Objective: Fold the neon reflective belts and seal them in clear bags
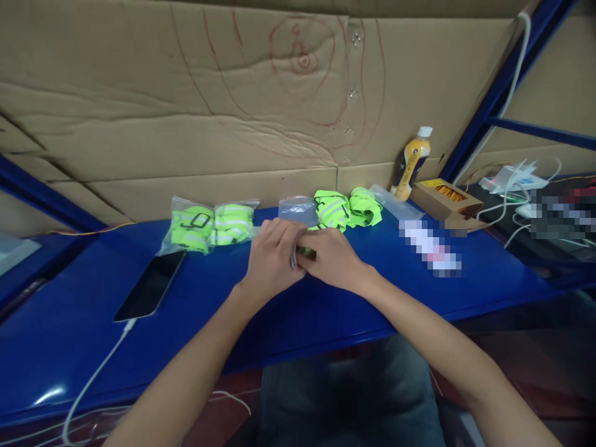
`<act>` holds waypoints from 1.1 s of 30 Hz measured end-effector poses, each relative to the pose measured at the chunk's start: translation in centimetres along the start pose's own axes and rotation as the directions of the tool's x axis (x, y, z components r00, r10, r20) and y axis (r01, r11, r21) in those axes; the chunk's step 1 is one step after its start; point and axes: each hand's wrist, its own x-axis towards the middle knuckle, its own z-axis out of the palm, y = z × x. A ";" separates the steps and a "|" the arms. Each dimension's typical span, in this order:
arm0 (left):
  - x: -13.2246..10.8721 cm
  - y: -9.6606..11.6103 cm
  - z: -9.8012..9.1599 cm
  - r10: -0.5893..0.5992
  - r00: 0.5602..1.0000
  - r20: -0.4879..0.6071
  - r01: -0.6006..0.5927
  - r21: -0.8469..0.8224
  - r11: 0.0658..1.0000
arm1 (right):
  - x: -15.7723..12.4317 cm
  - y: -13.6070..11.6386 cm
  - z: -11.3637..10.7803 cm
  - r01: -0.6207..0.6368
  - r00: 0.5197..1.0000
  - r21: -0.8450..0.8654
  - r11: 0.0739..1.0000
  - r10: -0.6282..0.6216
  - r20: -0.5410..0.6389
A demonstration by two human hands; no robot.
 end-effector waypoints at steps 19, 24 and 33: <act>2.0 -1.4 -4.6 -0.405 0.910 0.086 0.280 -0.849 0.448 | -0.5 -0.5 -2.7 0.453 0.859 0.197 0.869 -0.367 -0.357; 2.0 -1.4 -3.1 -0.412 0.792 0.450 0.457 -0.885 -0.088 | -0.2 -1.0 -2.4 0.439 0.859 0.224 0.870 -0.334 -0.388; 1.8 0.3 -1.5 -0.404 0.768 0.498 0.568 -0.820 0.068 | -0.4 0.1 -2.2 0.297 0.771 0.145 0.944 -0.148 -0.619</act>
